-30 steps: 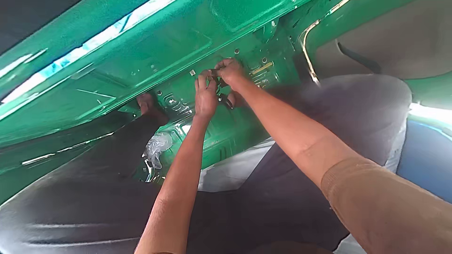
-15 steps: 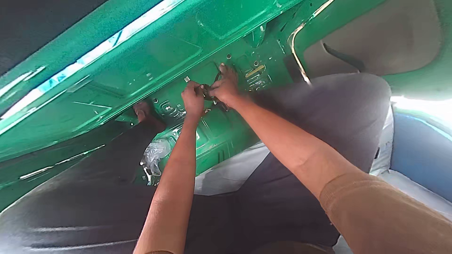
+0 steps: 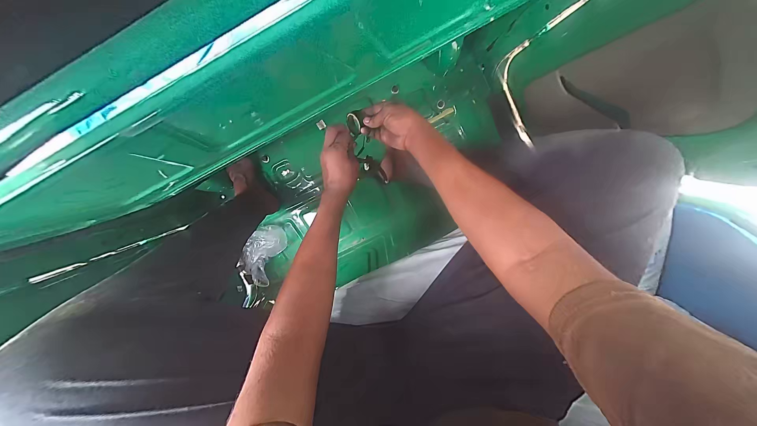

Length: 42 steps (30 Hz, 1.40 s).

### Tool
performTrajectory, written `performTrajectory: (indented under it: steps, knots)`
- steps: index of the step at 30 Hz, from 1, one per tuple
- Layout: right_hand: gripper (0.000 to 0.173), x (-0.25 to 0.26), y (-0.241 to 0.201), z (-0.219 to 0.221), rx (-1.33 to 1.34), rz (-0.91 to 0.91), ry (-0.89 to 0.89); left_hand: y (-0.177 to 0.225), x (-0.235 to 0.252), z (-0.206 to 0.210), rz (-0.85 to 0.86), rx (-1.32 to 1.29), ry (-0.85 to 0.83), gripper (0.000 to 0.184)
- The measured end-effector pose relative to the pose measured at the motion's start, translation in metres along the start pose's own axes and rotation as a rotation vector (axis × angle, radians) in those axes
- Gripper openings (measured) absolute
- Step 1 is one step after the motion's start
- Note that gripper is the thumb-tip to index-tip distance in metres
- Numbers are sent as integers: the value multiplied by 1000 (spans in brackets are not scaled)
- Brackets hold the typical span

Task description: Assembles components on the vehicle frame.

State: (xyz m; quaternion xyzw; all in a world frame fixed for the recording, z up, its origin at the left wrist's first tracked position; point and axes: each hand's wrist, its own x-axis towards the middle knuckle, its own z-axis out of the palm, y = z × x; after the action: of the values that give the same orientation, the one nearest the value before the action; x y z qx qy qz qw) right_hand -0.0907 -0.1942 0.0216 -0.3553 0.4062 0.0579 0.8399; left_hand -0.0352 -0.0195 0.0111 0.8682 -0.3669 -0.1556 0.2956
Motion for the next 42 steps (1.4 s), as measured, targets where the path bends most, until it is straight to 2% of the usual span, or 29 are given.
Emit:
performTrajectory:
  steps: [3,4,6,8,10,12,14,17,20,23,25,27,30,34,37,40,42]
  knots:
    - [18,12,13,-1,-221,-96,102,0,-3,6,102,41,78,16]
    - [18,18,20,-2,-429,-130,184,0,-5,7,116,37,63,17]
    - [31,23,28,0,-896,-138,373,0,-5,9,126,14,14,20]
    - [34,29,42,-2,-1134,-190,514,0,-4,11,121,10,-37,21]
    - [26,28,51,-3,-1252,-238,571,2,-4,10,96,30,-88,21]
    - [24,27,55,-6,-1253,-303,557,1,-1,7,41,33,-98,21]
    - [21,17,60,-7,-1111,-357,550,-4,0,4,-29,1,-80,23]
    - [28,-4,60,5,-957,-385,542,-5,3,-2,-166,-22,-77,24]
    - [32,-31,47,22,-1000,-250,472,-4,8,-2,-236,-41,-71,23]
    - [27,-36,40,29,-694,-96,312,-6,7,-3,-283,-92,-39,23]
    - [29,-28,37,26,-620,-52,287,-10,7,-1,-316,-167,-40,22]
    - [33,-21,28,20,-781,-58,297,-11,5,3,-323,-281,-39,20]
    - [39,-22,6,8,-1266,-44,171,-8,3,6,-267,-357,-65,20]
    - [35,-42,-14,14,-1473,-35,43,0,-7,7,-202,-242,-108,24]
    - [28,-57,-31,28,-1418,-1,-62,7,-14,6,-189,-119,-124,26]
    - [29,-51,-30,31,-1200,21,-80,8,-18,6,-233,-61,-114,26]
    - [24,-37,-19,25,-1026,-2,-59,11,-19,4,-262,-5,-118,27]
